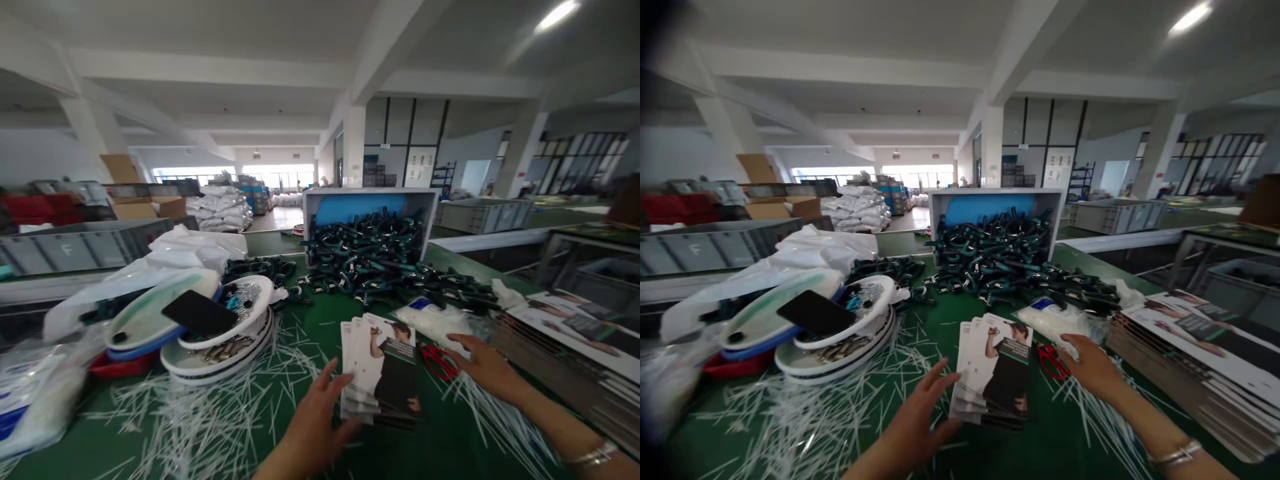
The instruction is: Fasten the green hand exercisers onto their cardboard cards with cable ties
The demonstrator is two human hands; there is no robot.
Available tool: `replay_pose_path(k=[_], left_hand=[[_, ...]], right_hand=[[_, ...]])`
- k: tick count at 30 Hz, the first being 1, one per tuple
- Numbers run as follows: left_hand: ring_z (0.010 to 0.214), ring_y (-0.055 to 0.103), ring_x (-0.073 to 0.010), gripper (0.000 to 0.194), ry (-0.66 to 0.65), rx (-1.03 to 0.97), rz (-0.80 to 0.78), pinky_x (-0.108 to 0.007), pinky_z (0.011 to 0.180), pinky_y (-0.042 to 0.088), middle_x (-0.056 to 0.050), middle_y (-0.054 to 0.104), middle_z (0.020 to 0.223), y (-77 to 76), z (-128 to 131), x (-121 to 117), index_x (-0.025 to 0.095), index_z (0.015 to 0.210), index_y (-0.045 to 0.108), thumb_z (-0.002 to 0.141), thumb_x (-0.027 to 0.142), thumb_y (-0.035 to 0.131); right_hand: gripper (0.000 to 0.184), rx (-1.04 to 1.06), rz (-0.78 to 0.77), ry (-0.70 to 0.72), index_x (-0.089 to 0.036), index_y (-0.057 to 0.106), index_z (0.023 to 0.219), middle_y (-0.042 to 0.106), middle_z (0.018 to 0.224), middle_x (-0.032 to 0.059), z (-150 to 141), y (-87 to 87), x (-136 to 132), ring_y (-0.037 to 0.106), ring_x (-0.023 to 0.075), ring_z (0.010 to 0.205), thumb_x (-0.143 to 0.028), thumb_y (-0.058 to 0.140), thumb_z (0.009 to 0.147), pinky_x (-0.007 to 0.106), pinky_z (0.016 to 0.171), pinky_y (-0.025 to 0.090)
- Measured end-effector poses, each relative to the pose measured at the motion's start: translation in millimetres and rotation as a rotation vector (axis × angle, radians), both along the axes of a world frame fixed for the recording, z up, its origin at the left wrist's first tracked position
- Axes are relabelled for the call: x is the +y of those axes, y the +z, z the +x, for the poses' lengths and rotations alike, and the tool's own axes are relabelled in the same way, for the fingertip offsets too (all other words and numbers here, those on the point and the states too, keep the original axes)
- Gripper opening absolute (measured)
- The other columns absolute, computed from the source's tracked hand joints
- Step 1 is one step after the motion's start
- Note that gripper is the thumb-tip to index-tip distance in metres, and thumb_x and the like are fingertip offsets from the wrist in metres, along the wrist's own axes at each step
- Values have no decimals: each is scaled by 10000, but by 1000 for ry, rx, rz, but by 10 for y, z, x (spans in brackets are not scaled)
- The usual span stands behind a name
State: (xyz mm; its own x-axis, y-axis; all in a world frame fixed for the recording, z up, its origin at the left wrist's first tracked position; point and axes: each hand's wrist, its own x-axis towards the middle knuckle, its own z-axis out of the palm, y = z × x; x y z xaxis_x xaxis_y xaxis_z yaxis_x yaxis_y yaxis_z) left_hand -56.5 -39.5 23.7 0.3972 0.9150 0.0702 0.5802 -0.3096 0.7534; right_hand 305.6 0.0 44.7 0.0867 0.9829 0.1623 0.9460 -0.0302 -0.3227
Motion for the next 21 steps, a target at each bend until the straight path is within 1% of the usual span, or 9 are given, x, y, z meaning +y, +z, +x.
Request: replay_pose_path(k=[3, 4, 6, 9, 12, 14, 17, 19, 21], left_hand=[[1357, 106, -324, 649, -25, 121, 81, -534, 1070, 97, -35, 169, 1490, 81, 693, 559, 321, 1265, 468, 650, 448, 631], [1357, 73, -341, 683, 14, 152, 52, -556, 1062, 83, -47, 147, 1495, 54, 845, 707, 307, 1272, 462, 632, 468, 640], [1357, 52, -348, 753, 109, 178, -16, -514, 1075, 90, -90, 134, 1495, -68, 1014, 900, 240, 1296, 442, 617, 501, 638], [1362, 52, -326, 849, 242, 144, -88, -412, 1092, 125, -145, 139, 1486, -321, 1018, 945, 138, 1339, 365, 617, 501, 628], [1364, 44, -310, 876, 347, 41, -129, -384, 1087, 150, -155, 178, 1475, -539, 908, 851, 115, 1361, 279, 625, 441, 622], [1359, 111, -301, 875, 383, -61, -112, -360, 1087, 155, -173, 229, 1455, -621, 829, 805, 95, 1359, 251, 625, 392, 624], [1314, 266, -310, 888, 401, -196, -138, -340, 1067, 216, -195, 302, 1418, -618, 716, 821, 76, 1352, 243, 613, 366, 639], [1296, 304, -307, 884, 384, -230, -202, -336, 1053, 246, -188, 326, 1407, -551, 655, 874, 88, 1348, 257, 608, 367, 651], [1291, 313, -308, 873, 379, -252, -235, -340, 1043, 261, -174, 336, 1404, -472, 614, 922, 111, 1340, 279, 598, 361, 667]], right_hand=[[527, 59, -70, 53, -124, 561, 1157, 596, 1167, 144, 99, -16, 116, 586, 254, 1010, -466, 382, 799, 351, 861, 442], [532, 88, -96, 108, -128, 552, 1168, 602, 1159, 138, 47, -42, 152, 586, 252, 1007, -477, 391, 799, 349, 870, 433], [526, 154, -141, 198, -149, 544, 1172, 605, 1157, 123, -139, -113, 219, 572, 261, 1028, -489, 435, 785, 356, 885, 418], [497, 247, -168, 245, -138, 497, 1206, 601, 1151, 119, -491, -213, 309, 565, 244, 1030, -447, 371, 837, 350, 886, 410], [523, 142, -172, 127, -57, 477, 1216, 599, 1100, 199, -810, -278, 371, 543, 306, 1033, -399, 407, 827, 420, 881, 387], [557, 71, -169, 89, -16, 430, 1261, 574, 1118, 239, -997, -308, 395, 517, 343, 1050, -356, 423, 819, 465, 871, 372], [570, 45, -127, 112, -14, 386, 1295, 545, 1166, 242, -1197, -318, 439, 477, 354, 1090, -337, 415, 826, 478, 866, 364], [522, 47, -110, 162, -78, 428, 1271, 582, 1129, 185, -1212, -281, 475, 504, 306, 1058, -364, 420, 834, 422, 861, 379], [432, 43, -102, 207, -152, 498, 1205, 614, 1081, 114, -1087, -204, 476, 532, 240, 1018, -385, 411, 852, 347, 870, 379]])
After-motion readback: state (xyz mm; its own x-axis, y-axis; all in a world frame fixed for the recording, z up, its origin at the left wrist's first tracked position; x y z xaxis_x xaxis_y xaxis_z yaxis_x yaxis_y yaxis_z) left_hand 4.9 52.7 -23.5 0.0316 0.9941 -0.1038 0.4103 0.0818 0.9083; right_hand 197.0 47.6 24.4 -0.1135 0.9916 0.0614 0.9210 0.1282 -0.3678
